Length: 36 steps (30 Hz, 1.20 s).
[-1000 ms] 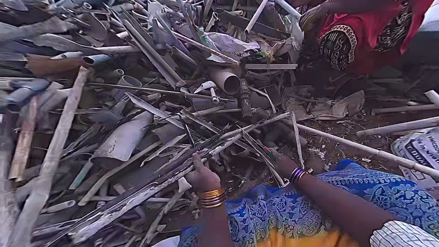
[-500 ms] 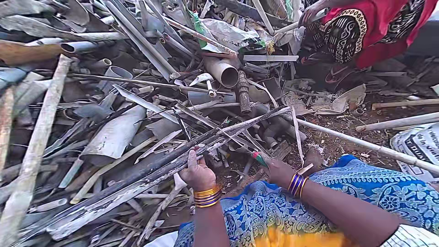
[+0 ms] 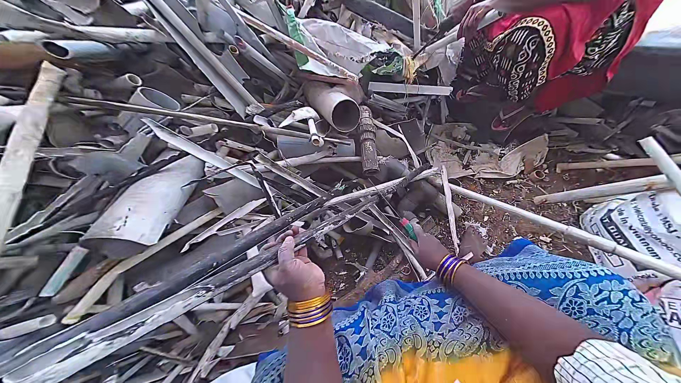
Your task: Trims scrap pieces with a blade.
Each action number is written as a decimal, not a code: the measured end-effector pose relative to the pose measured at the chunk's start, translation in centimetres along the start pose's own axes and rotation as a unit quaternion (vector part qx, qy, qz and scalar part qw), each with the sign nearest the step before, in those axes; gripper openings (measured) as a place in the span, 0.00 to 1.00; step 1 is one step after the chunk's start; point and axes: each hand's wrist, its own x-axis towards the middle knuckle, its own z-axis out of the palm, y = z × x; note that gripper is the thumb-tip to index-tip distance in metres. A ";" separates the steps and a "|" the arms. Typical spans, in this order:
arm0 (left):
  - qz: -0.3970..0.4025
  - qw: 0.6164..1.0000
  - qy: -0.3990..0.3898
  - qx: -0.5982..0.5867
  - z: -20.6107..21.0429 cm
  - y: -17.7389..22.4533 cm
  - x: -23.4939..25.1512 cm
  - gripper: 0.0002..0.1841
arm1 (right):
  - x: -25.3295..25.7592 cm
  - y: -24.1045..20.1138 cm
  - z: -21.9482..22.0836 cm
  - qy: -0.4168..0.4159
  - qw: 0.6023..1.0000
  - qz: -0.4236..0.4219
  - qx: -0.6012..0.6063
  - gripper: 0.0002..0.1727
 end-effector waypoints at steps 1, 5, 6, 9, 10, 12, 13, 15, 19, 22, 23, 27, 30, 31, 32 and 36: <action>-0.001 1.000 -0.004 -0.003 0.1 0.0 -0.2 0.09 | 1.4 1.4 -0.4 0.012 0.999 0.044 0.011 0.33; 0.006 1.000 -0.012 -0.012 0.4 0.2 -0.3 0.10 | -0.1 -0.6 0.2 0.010 0.999 -0.014 0.031 0.34; 0.005 1.000 -0.005 -0.015 0.4 0.1 0.0 0.10 | -1.5 -2.2 0.5 -0.010 0.998 -0.068 0.006 0.34; -0.025 0.999 0.015 -0.017 -0.1 -0.4 0.0 0.10 | -2.6 -2.8 1.1 -0.027 0.993 -0.106 -0.036 0.35; -0.034 0.999 0.012 -0.017 0.1 -0.5 -0.2 0.10 | -1.4 -1.5 0.7 -0.013 0.998 -0.063 -0.021 0.34; -0.028 0.999 -0.002 -0.017 0.2 -0.5 -0.6 0.11 | 1.8 2.1 -0.4 0.018 0.998 0.045 0.037 0.32; -0.020 1.000 -0.011 -0.021 0.2 -0.3 -0.7 0.11 | 2.6 3.1 -0.8 0.025 0.997 0.070 0.038 0.33; 0.004 0.999 -0.029 -0.026 0.6 -0.2 -0.8 0.12 | 1.9 1.7 -0.6 0.026 0.997 0.050 0.055 0.33; 0.002 1.000 -0.024 -0.014 0.3 -0.6 -0.4 0.11 | -2.3 -2.9 0.7 -0.022 0.996 -0.081 -0.014 0.34; -0.020 1.000 -0.003 -0.018 0.1 -0.5 -0.4 0.11 | 1.2 1.0 0.4 0.002 0.999 0.038 0.006 0.34; -0.018 1.000 -0.004 -0.018 0.2 -0.3 -0.5 0.11 | 2.5 2.3 0.0 0.014 0.997 0.080 0.019 0.34; 0.007 0.999 -0.029 -0.028 0.4 -0.2 -0.2 0.12 | -0.2 -1.0 0.1 -0.012 1.000 -0.009 0.027 0.35; -0.018 0.999 0.002 -0.034 -0.1 -0.4 0.3 0.10 | -1.9 -2.4 1.1 -0.036 0.993 -0.110 -0.016 0.35; -0.028 0.999 0.010 -0.040 -0.2 -0.4 0.4 0.10 | -1.0 -1.4 1.1 -0.026 0.996 -0.086 -0.020 0.35; -0.034 0.998 0.015 -0.047 -0.2 -0.2 0.5 0.09 | 0.2 0.0 0.8 -0.011 0.999 -0.036 -0.005 0.35; -0.021 0.998 0.015 -0.054 0.3 1.1 0.2 0.08 | 2.9 3.2 -0.7 0.021 0.994 0.095 0.044 0.35</action>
